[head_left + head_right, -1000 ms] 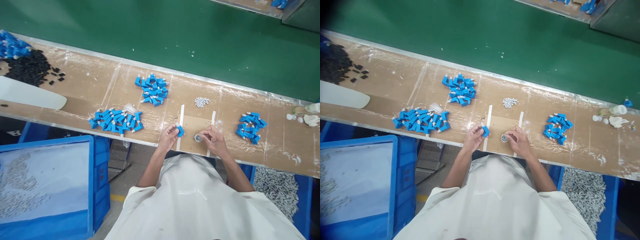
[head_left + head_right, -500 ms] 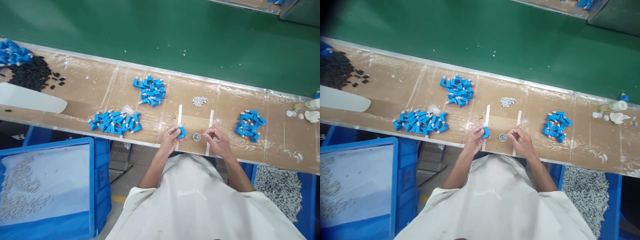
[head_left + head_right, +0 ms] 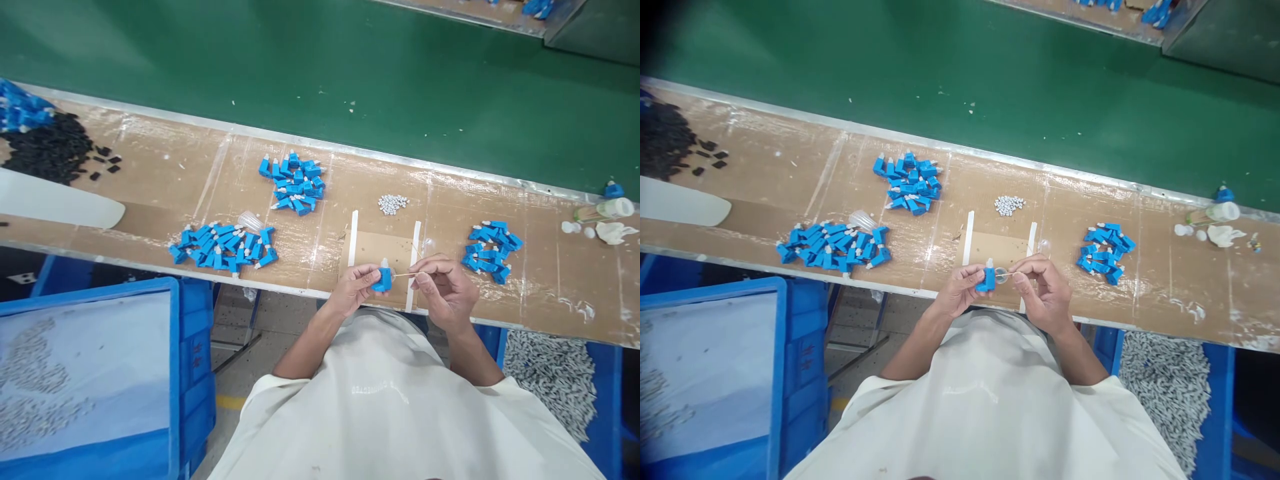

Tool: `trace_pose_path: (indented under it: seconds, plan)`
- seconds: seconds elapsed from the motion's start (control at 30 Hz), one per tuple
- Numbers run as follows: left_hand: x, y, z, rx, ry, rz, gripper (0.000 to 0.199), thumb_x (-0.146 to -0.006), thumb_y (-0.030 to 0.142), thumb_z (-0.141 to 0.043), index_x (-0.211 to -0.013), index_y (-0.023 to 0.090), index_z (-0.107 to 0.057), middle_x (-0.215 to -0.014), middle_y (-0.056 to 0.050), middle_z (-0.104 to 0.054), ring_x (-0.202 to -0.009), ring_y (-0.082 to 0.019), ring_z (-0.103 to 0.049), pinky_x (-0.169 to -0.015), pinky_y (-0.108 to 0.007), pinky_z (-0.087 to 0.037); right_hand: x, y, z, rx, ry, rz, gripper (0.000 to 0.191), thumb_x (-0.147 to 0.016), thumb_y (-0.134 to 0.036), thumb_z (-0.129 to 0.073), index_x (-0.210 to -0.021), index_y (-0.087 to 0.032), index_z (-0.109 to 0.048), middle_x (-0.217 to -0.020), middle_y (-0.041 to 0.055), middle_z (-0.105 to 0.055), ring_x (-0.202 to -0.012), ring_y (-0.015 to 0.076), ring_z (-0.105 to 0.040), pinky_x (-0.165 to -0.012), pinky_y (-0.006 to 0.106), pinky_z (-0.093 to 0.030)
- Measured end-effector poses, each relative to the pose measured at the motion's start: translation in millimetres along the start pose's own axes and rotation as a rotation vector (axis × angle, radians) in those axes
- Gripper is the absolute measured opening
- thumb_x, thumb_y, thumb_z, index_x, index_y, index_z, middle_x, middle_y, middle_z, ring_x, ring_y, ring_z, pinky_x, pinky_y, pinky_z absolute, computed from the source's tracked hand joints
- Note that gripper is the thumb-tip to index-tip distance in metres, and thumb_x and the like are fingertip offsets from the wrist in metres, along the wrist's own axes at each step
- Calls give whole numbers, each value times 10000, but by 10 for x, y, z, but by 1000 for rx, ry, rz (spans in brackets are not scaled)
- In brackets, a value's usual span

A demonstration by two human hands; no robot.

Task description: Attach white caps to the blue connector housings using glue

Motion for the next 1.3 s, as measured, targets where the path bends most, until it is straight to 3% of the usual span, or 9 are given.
trace_pose_path:
  seconds: [0.27,0.93,1.3]
  plan:
    - [-14,-35,5,-8,-15,3,482,-652,542,-911,-788,124,-714,-648,-15,-652,-558,-102,-596,-579,-234,-492,0,5,-35,112,-16,80,33,-942,-283,-676,-964,-259,-669,-862,65,-730,-771,220,-688,-644,388,-610]
    - [-31,4,-12,13,-36,14,473,-637,520,-925,-761,117,-712,-644,-12,-655,-551,-92,-581,-571,-228,-482,-41,-51,-119,203,-65,179,26,-951,-226,-653,-948,-248,-640,-847,48,-742,-764,203,-705,-653,361,-571]
    - [-39,-38,32,40,-23,24,476,-616,507,-937,-778,114,-723,-655,-15,-663,-567,-100,-587,-604,-248,-505,-57,-115,-157,222,-116,294,189,-916,-88,-648,-1018,-247,-632,-834,27,-719,-779,190,-697,-682,338,-551]
Point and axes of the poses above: each hand's wrist, its own x-axis away from the middle knuckle, its own z-axis out of the back of the hand, y = z × x, the point moved 6 cm from there along -x, towards the middle knuckle
